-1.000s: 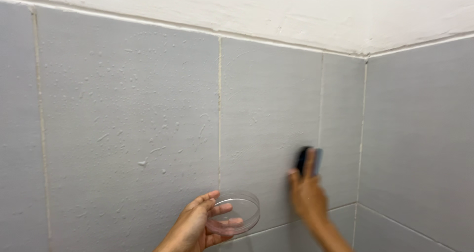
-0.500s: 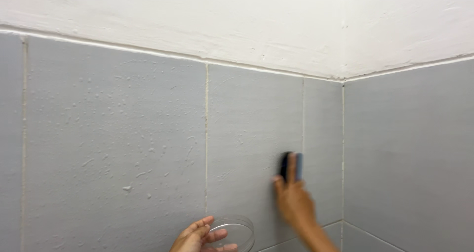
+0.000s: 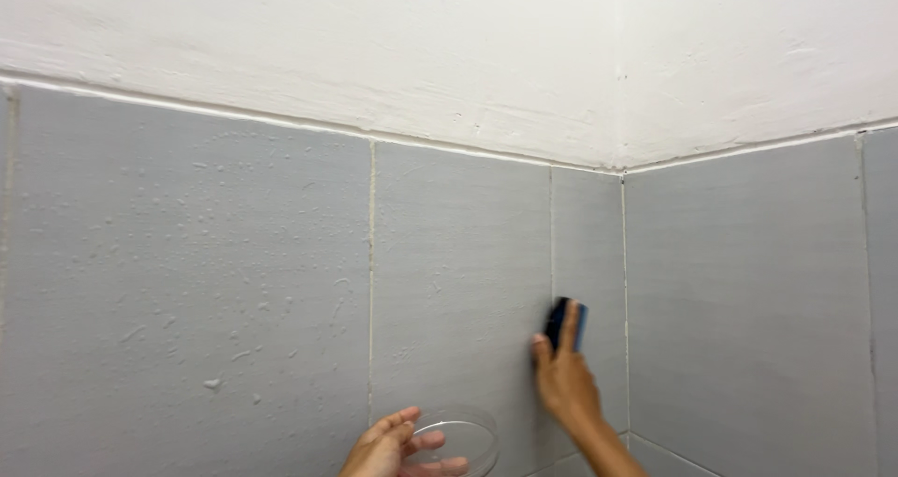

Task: The person scrubs the wall tiles using a blue sponge while holding a small plastic lid.

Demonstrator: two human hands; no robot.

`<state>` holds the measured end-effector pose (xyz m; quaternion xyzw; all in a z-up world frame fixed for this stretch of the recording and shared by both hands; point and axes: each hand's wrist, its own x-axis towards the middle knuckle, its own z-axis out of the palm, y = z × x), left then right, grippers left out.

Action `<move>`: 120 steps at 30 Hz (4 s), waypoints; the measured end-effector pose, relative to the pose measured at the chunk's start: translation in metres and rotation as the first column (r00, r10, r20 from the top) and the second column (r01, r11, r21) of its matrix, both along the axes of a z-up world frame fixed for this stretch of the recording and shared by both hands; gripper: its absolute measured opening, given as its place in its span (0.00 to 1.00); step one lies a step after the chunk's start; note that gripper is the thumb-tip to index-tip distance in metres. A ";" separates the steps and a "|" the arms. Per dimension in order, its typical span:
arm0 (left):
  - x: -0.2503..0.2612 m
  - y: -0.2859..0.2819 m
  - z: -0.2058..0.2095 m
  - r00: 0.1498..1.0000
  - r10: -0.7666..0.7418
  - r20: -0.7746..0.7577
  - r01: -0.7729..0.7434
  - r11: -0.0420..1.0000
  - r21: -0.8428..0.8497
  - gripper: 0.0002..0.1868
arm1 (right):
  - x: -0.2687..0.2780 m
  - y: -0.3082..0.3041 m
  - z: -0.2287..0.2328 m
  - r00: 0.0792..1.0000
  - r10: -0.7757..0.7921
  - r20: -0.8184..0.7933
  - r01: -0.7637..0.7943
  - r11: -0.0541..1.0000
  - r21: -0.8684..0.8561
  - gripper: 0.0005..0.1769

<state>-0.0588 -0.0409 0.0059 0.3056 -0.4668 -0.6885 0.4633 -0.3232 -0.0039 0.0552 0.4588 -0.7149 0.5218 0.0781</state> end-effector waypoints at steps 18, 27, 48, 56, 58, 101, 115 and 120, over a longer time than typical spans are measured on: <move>-0.089 0.000 -0.069 0.985 -0.133 0.111 0.130 0.991 0.031 0.27 | 0.030 0.160 -0.001 0.820 0.565 -0.097 -0.414 0.700 0.583 0.32; -0.173 -0.126 -0.155 0.988 0.004 0.153 0.002 0.999 -0.041 0.24 | 0.007 0.155 0.007 0.788 0.611 -0.070 -0.406 0.601 0.689 0.30; -0.061 0.028 0.188 0.945 -0.238 0.224 0.305 0.889 -0.342 0.23 | -0.039 -0.019 0.137 0.988 -0.153 0.038 0.157 0.946 -0.284 0.44; -0.054 0.020 0.207 0.876 -0.372 0.307 0.462 0.830 -0.314 0.20 | -0.005 -0.014 0.147 0.938 -0.122 -0.324 0.066 0.982 -0.176 0.45; -0.048 0.015 0.212 0.815 -0.469 0.339 0.559 0.791 -0.249 0.20 | -0.031 -0.022 0.160 0.954 -0.188 -0.234 0.134 0.964 -0.230 0.45; -0.034 0.006 0.232 0.700 -0.605 0.378 0.714 0.595 -0.369 0.25 | -0.097 -0.019 0.210 0.917 -0.262 -0.300 0.171 0.939 -0.299 0.45; -0.044 0.008 0.229 0.725 -0.549 0.417 0.688 0.607 -0.398 0.30 | -0.161 -0.032 0.013 0.936 -0.265 -0.230 0.266 0.964 -0.030 0.53; -0.043 0.009 0.223 0.738 -0.515 0.435 0.671 0.623 -0.401 0.31 | -0.160 -0.027 -0.038 0.958 -0.211 -0.194 0.238 0.962 0.133 0.54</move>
